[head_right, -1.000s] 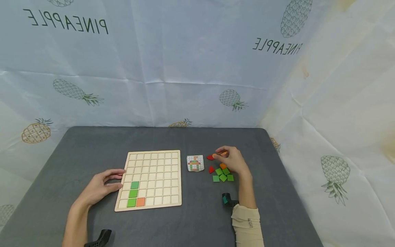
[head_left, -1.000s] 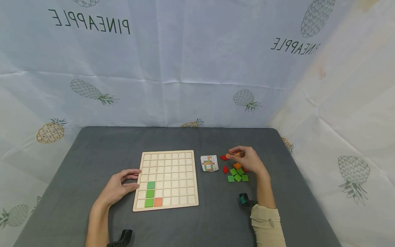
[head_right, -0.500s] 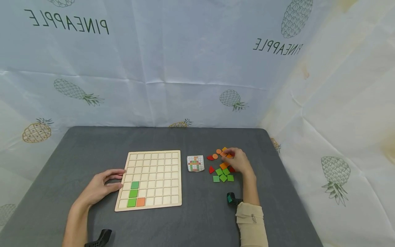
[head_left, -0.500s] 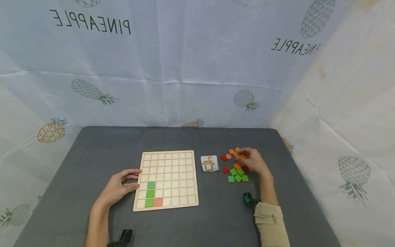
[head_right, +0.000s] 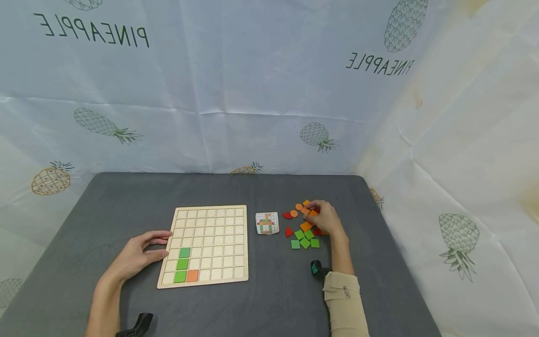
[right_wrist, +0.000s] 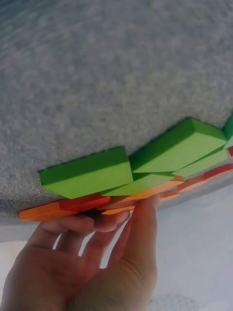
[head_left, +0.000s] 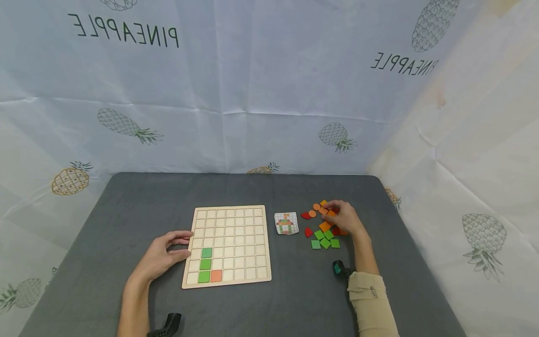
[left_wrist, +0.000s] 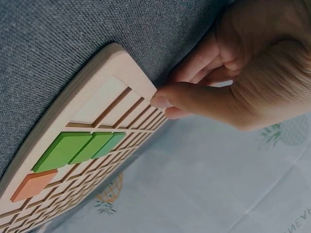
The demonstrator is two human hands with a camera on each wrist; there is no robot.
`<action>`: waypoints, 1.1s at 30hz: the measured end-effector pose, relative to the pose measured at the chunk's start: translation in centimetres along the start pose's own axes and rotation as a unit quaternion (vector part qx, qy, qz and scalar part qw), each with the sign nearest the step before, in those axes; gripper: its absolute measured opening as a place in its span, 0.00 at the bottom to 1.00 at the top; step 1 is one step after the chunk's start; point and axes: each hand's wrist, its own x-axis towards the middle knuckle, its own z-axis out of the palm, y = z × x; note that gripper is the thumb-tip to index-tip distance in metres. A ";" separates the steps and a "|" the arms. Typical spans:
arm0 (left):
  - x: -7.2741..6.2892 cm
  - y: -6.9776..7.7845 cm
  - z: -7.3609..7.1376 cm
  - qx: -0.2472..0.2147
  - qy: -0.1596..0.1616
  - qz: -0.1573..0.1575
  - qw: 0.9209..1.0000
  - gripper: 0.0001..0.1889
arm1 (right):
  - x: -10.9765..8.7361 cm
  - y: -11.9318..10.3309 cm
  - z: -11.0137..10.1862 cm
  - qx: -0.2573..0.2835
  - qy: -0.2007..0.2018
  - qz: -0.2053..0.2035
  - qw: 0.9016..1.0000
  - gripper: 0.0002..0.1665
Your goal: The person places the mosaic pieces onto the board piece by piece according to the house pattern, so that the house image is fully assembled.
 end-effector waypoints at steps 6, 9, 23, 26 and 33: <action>0.0 0.0 0.0 -0.002 -0.001 0.001 1.000 0.32 | 0.0 0.1 0.1 0.004 0.013 -0.001 1.000 0.18; 0.0 0.1 0.0 -0.004 -0.003 0.002 1.000 0.32 | 0.0 0.1 0.2 0.001 0.019 0.003 1.000 0.18; -0.2 0.2 -0.1 -0.005 -0.005 0.010 1.000 0.31 | -0.5 -0.6 0.7 -0.012 0.048 -0.005 0.999 0.18; -0.2 0.2 -0.1 -0.004 -0.005 0.010 1.000 0.31 | -0.7 -1.1 0.6 -0.010 0.048 -0.007 0.999 0.19; -0.1 0.2 0.0 -0.003 -0.002 0.010 1.000 0.31 | -1.4 -2.6 0.7 -0.008 0.046 -0.016 0.999 0.21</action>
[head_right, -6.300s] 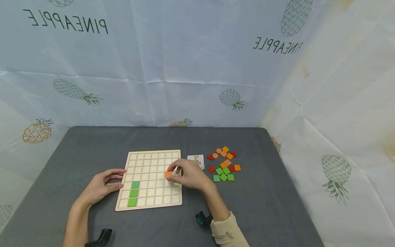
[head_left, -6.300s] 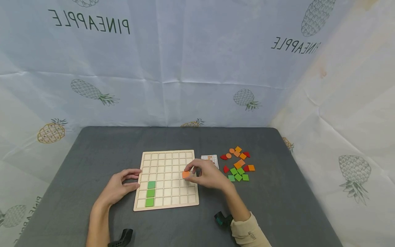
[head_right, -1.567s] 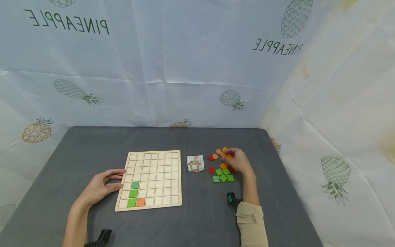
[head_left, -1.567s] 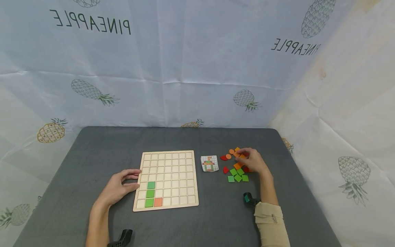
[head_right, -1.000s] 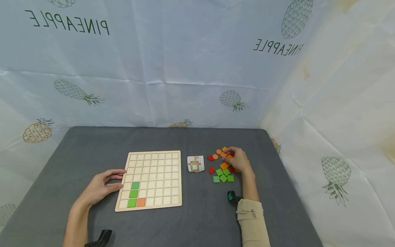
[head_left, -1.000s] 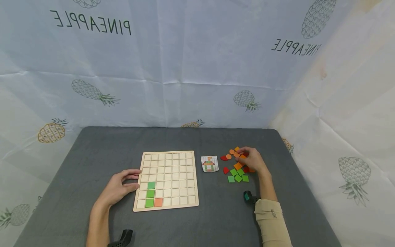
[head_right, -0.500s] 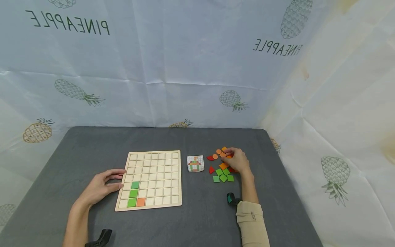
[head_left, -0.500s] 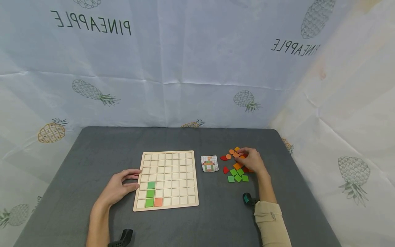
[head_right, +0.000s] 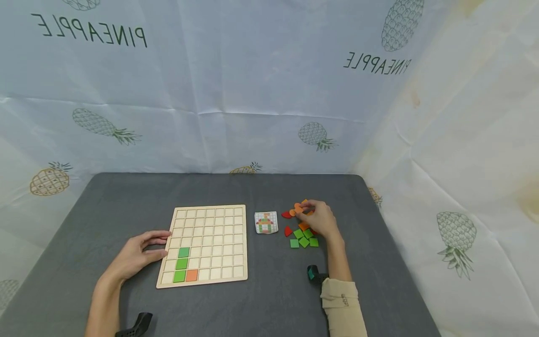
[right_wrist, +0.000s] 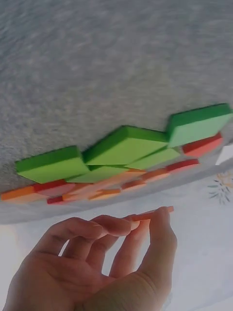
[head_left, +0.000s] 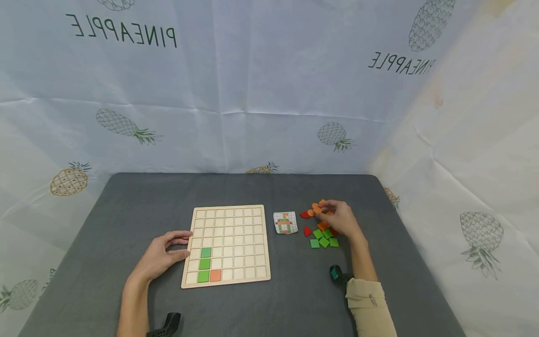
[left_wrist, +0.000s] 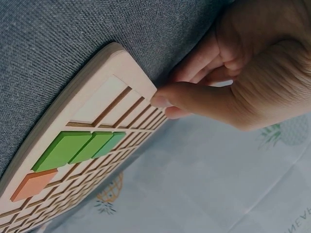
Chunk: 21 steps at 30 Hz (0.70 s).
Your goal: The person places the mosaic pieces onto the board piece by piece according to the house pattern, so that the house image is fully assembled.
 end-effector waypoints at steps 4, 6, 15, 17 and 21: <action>0.0 -0.1 0.0 0.002 0.002 -0.001 1.000 0.31 | -0.4 -1.1 0.2 0.012 0.005 -0.013 1.000 0.20; 0.0 -0.1 0.0 0.005 0.003 -0.002 1.000 0.31 | -0.6 -1.7 0.3 0.018 0.008 -0.023 1.000 0.20; 0.1 0.0 0.0 0.007 0.001 -0.001 1.000 0.31 | -1.6 -5.2 0.1 0.054 0.014 -0.062 0.996 0.20; 0.1 0.0 0.0 0.007 0.002 -0.002 1.000 0.31 | -1.8 -5.9 0.2 0.056 0.015 -0.071 0.996 0.20; 0.1 0.0 0.0 0.007 0.003 -0.004 1.000 0.31 | -2.2 -7.2 0.8 0.042 0.021 -0.091 0.995 0.18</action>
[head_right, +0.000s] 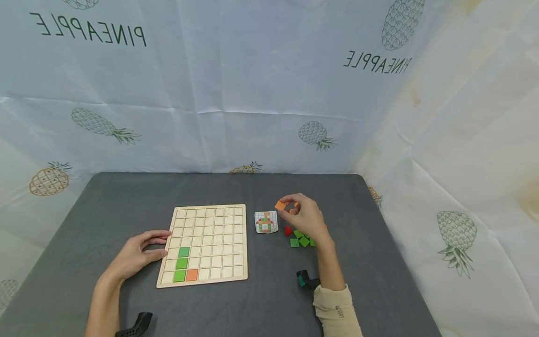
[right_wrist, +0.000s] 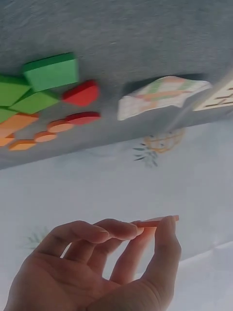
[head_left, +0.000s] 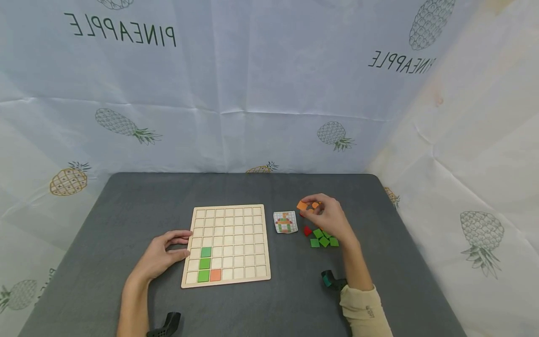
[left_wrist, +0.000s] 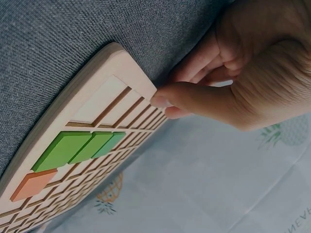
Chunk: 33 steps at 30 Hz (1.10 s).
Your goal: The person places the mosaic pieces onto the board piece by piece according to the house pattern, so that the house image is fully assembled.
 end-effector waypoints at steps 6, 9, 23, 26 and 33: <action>0.0 -0.1 0.0 -0.005 0.000 0.001 1.000 0.31 | -0.2 -1.5 1.4 0.009 -0.009 -0.030 0.999 0.16; -0.1 -0.1 0.0 -0.005 0.000 0.002 1.000 0.31 | -0.5 -2.1 2.2 0.021 -0.018 -0.042 0.999 0.15; -0.1 -0.2 0.1 -0.004 0.001 -0.004 1.000 0.32 | -1.3 -5.0 6.8 -0.004 -0.086 -0.077 0.993 0.15; -0.1 -0.2 0.1 -0.003 0.002 0.000 1.000 0.31 | -1.5 -5.5 7.9 -0.014 -0.100 -0.093 0.991 0.15; -0.1 0.0 0.0 0.002 0.003 0.000 1.000 0.31 | -1.7 -6.5 9.9 -0.018 -0.144 -0.104 0.984 0.16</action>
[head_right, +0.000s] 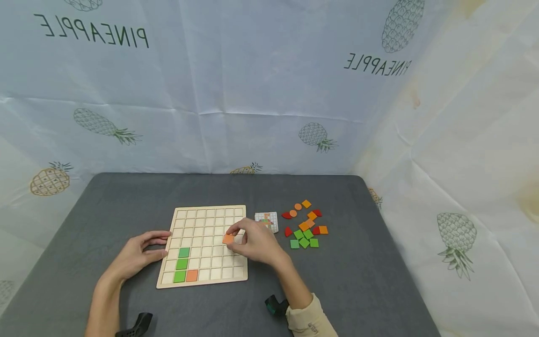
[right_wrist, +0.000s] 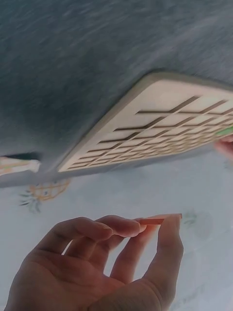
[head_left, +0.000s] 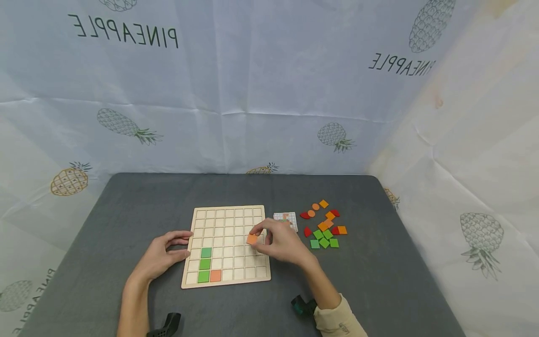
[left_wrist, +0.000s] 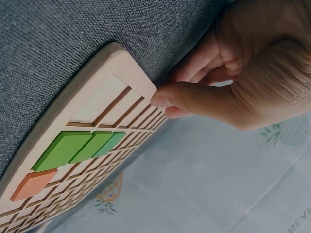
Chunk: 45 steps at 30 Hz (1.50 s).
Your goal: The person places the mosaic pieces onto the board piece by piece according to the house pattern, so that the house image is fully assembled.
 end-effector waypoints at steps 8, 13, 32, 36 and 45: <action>-0.1 0.1 0.0 -0.004 -0.002 -0.002 1.000 0.31 | 0.9 -1.4 2.4 -0.018 -0.058 -0.024 0.998 0.14; -0.1 0.1 0.0 -0.008 -0.003 -0.002 1.000 0.31 | 1.3 -1.7 4.1 -0.054 -0.082 -0.028 0.995 0.14; 0.0 0.2 0.0 -0.002 -0.001 0.000 1.000 0.31 | 1.2 -2.6 6.6 -0.126 -0.149 -0.029 0.980 0.15; 0.0 0.1 0.0 -0.001 -0.002 -0.002 1.000 0.31 | 1.1 -2.6 6.5 -0.124 -0.152 -0.033 0.980 0.17; 0.0 -0.1 0.0 -0.005 -0.005 0.003 1.000 0.31 | 0.9 -2.5 6.4 -0.134 -0.155 -0.042 0.978 0.16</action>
